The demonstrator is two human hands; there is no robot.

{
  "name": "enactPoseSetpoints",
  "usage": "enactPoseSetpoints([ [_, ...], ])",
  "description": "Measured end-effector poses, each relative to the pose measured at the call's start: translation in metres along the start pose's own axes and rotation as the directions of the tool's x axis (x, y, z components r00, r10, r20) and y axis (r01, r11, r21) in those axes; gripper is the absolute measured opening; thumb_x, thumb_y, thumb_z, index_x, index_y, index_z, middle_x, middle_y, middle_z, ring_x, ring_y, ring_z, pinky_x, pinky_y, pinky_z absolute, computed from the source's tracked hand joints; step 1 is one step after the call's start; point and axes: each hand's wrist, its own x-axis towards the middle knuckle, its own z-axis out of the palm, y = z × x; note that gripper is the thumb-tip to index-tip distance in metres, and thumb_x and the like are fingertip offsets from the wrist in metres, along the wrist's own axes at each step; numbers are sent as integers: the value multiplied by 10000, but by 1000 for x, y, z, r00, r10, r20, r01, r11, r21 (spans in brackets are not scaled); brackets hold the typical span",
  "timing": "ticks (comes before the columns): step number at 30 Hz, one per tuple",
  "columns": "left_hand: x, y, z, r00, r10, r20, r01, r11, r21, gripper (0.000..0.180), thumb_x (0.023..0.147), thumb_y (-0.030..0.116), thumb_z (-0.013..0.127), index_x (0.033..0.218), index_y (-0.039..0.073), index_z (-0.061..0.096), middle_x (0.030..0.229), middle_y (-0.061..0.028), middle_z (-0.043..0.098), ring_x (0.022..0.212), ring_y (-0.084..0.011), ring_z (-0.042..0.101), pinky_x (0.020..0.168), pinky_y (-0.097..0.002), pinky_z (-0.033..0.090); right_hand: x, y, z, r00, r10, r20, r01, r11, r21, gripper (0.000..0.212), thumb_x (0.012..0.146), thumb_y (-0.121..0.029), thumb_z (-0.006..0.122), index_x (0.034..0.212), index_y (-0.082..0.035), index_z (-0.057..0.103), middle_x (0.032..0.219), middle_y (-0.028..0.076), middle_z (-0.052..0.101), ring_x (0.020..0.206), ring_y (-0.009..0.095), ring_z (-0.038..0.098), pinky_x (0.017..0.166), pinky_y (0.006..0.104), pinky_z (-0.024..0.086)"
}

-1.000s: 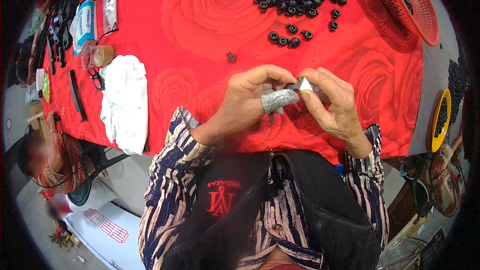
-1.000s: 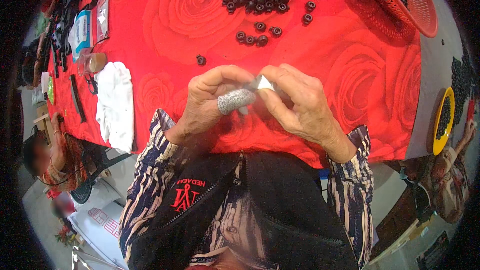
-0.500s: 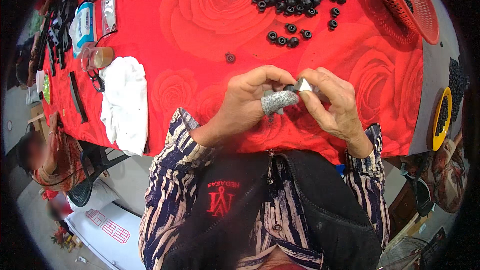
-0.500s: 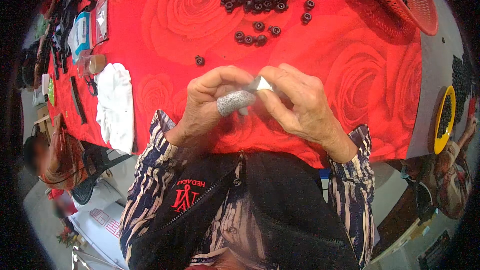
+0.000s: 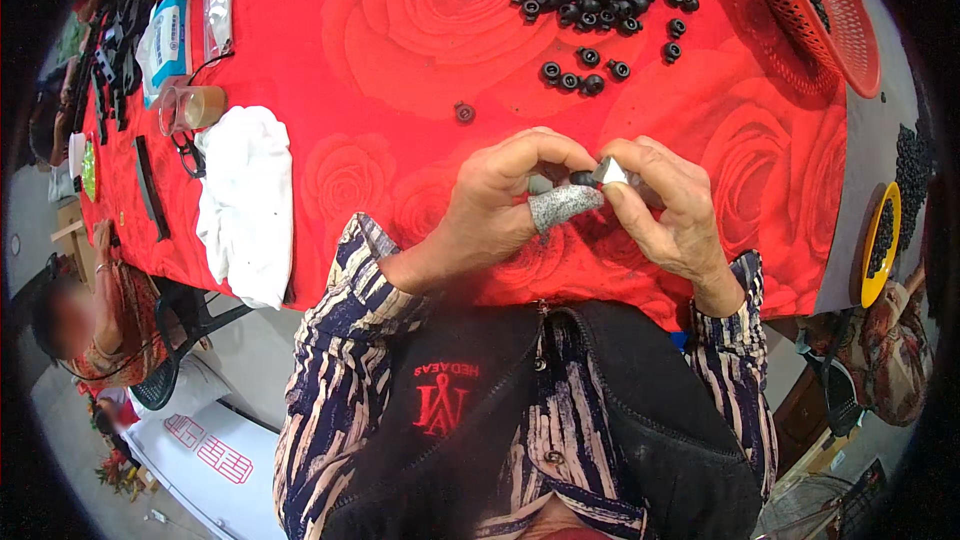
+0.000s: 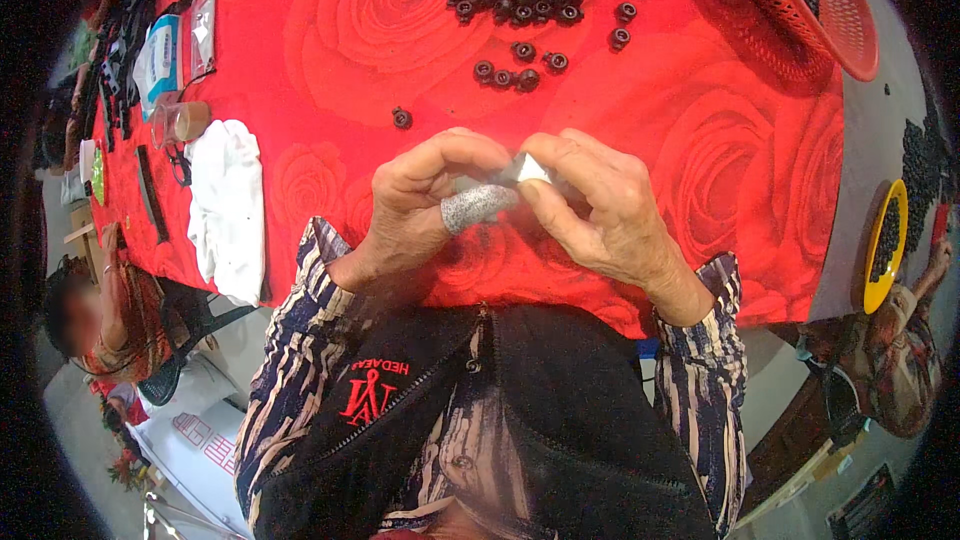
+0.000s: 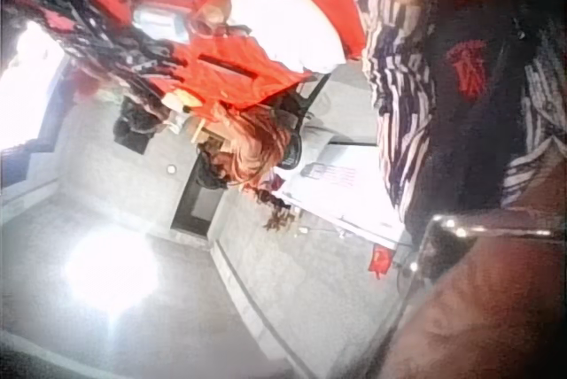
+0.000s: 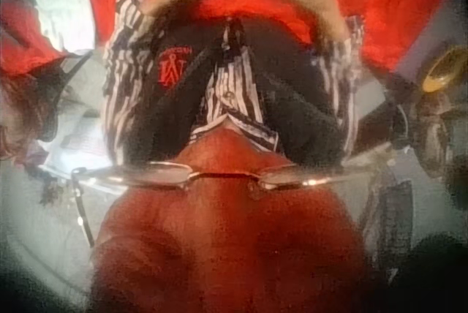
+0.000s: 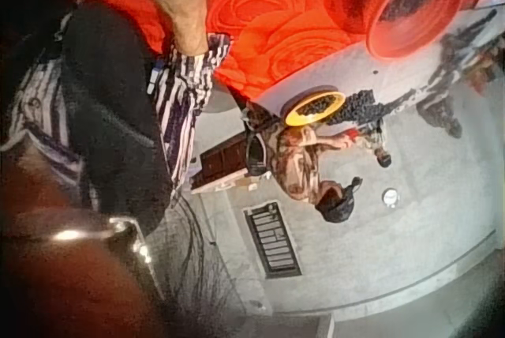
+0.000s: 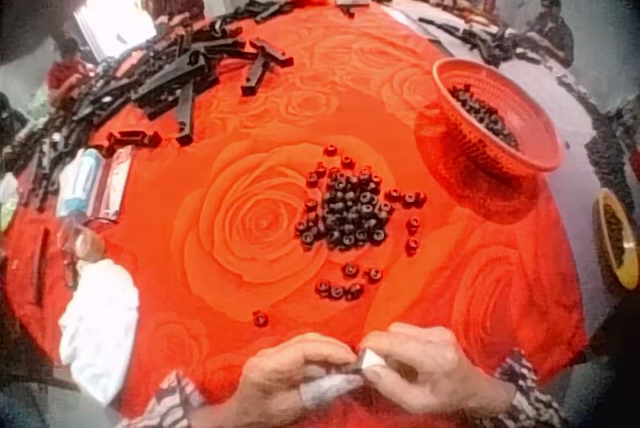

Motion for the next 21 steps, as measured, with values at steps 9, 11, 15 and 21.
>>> enactPoseSetpoints([
  [9, -1, 6, 1, 997, -72, 20, 73, 992, -105, 217, 799, 43, 679, 991, 2, 586, 896, -21, 583, 798, -73, 552, 676, -210, 450, -1, 0, 0, 1000, -12, 0, 12, 999, -40, 197, 759, 28, 607, 954, 20, 577, 696, 109, 518, 560, 215, 521, 493, 308, 402],
  [11, -1, 7, 1, 997, -73, 24, 75, 992, -101, 211, 805, 39, 672, 992, -1, 583, 907, -25, 582, 804, -74, 553, 680, -209, 453, -1, 0, 0, 1000, -18, -3, 18, 999, -33, 194, 759, 26, 606, 951, 21, 576, 694, 108, 515, 558, 214, 518, 491, 308, 400],
  [15, -2, 14, 3, 986, -158, 49, 164, 970, -180, 226, 832, 46, 645, 1035, -5, 558, 919, -26, 576, 811, -60, 551, 676, -198, 458, -1, 1, 0, 1000, -2, 12, 2, 1000, -19, 188, 753, 18, 605, 939, 23, 573, 683, 109, 504, 550, 216, 511, 483, 316, 391],
  [21, -2, 14, 0, 955, -282, 90, 294, 940, -173, 236, 852, 54, 625, 1065, 1, 540, 881, -9, 581, 765, -31, 542, 607, -173, 443, 0, 4, -2, 999, -39, 25, 41, 997, -58, 192, 743, 7, 605, 933, 19, 578, 653, 113, 505, 547, 239, 516, 489, 332, 398],
])
